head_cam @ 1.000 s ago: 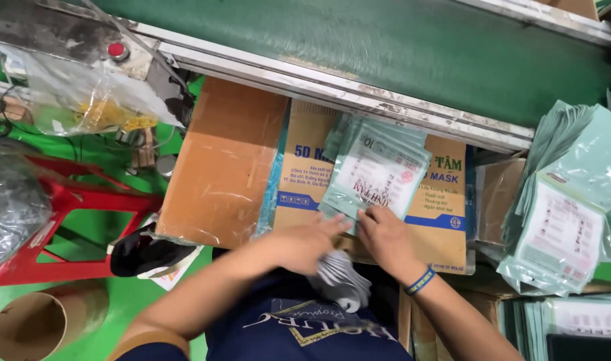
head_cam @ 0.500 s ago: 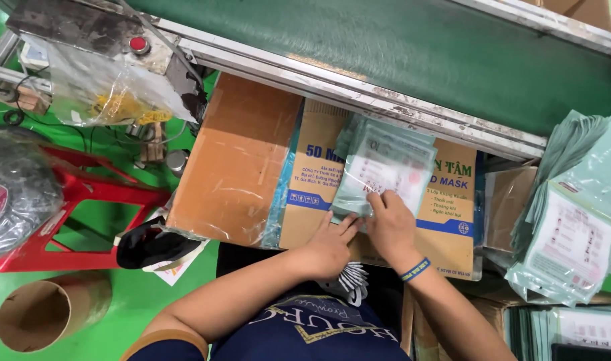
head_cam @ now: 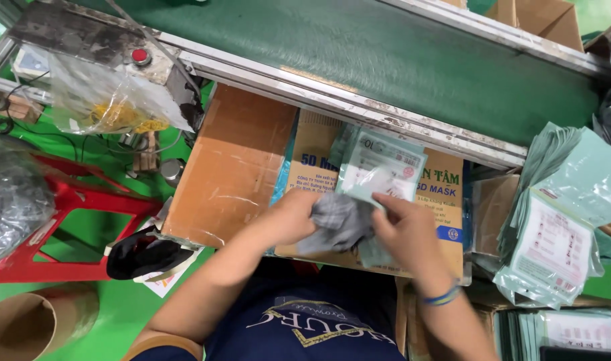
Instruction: Manually counting and placing face masks into plastic bags in an assembly line setting.
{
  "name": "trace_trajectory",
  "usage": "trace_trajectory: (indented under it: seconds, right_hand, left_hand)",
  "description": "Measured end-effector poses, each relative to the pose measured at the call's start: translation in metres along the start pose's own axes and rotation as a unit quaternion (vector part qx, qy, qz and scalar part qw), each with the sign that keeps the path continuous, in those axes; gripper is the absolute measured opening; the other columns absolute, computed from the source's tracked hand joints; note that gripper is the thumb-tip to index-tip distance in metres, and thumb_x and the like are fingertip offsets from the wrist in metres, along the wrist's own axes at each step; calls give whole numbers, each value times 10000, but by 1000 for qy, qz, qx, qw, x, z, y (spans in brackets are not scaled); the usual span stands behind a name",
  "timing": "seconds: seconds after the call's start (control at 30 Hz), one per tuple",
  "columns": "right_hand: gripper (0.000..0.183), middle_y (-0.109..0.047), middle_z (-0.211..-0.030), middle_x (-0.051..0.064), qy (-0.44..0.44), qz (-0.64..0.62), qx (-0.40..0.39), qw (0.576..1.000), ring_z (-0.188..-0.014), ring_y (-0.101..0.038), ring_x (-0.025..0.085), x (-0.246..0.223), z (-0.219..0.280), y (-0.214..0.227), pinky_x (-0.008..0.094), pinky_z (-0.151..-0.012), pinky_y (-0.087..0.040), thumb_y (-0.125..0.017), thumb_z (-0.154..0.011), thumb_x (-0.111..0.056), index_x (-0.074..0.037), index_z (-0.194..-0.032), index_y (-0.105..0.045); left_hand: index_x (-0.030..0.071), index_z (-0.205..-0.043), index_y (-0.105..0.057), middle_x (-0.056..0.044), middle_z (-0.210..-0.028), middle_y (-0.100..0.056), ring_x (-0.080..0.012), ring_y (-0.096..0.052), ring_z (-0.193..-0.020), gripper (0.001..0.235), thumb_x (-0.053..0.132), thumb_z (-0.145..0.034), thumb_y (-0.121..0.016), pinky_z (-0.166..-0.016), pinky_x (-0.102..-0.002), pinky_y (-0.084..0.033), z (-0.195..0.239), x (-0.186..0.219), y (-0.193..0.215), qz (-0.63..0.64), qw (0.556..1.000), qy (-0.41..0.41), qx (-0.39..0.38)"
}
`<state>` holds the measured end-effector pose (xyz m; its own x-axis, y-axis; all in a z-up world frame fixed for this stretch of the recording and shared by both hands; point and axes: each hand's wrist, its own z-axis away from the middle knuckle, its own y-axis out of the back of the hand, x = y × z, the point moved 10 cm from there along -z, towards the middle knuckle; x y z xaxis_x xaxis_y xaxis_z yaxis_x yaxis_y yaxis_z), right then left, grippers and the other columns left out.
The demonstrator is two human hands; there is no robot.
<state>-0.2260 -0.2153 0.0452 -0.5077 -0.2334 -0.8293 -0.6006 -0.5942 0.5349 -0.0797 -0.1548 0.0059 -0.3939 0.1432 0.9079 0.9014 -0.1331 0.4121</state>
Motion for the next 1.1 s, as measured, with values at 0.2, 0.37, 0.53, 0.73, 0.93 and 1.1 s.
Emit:
trace_trajectory:
  seconds: [0.2,0.37,0.53,0.73,0.93,1.1]
  right_hand:
    - [658,-655,-824,209,238,265,205,911,-606,-622,342,-39,26,-52,429,-564,-512,-654,-840,-70,135,-1447,-504]
    - [692,-645,-886,198,287,177,137,931,-732,-654,335,-22,45,-83,432,-675,-535,-619,-843,-8,123,-1492,-419]
    - [442,-687,-897,165,238,51,21,970,-759,-688,275,-21,63,-61,376,-700,-560,-681,-885,-20,-8,-1314,-576]
    - [516,-709,-1123,192,268,70,-38,960,-1000,-684,306,-45,46,-8,387,-853,-534,-839,-785,-165,9,-1224,-631]
    - [252,-781,-891,100,21,-60,-63,996,-810,-671,99,52,30,2,279,-709,-549,-843,-801,-101,33,-998,-763]
    - [171,-725,-864,74,71,-158,-38,984,-796,-622,79,21,34,-2,251,-704,-498,-748,-871,-42,38,-1022,-745]
  left_hand:
    - [38,-1094,-746,-118,-981,-804,-223,-777,-913,277,200,-870,-763,-811,-378,-594,2,-61,-18,169,951,174,194]
    - [30,-1363,-580,-119,-1312,-665,-228,-653,-1178,456,182,-948,-692,-998,-365,-561,10,-90,-101,624,757,157,114]
    - [-22,-1344,-557,-169,-1261,-625,-268,-627,-1149,398,207,-1025,-621,-981,-423,-552,27,-69,-123,690,699,180,42]
    - [-19,-1321,-584,-195,-1286,-616,-331,-598,-1192,369,218,-1038,-587,-996,-439,-485,30,28,-106,110,991,-7,-73]
    - [72,-1120,-697,-124,-1021,-641,-328,-608,-981,218,211,-953,-685,-817,-458,-516,35,81,-21,-179,976,-5,121]
    - [-7,-1186,-657,-133,-1025,-617,-325,-548,-968,442,214,-820,-770,-821,-440,-412,39,112,16,-161,954,-121,220]
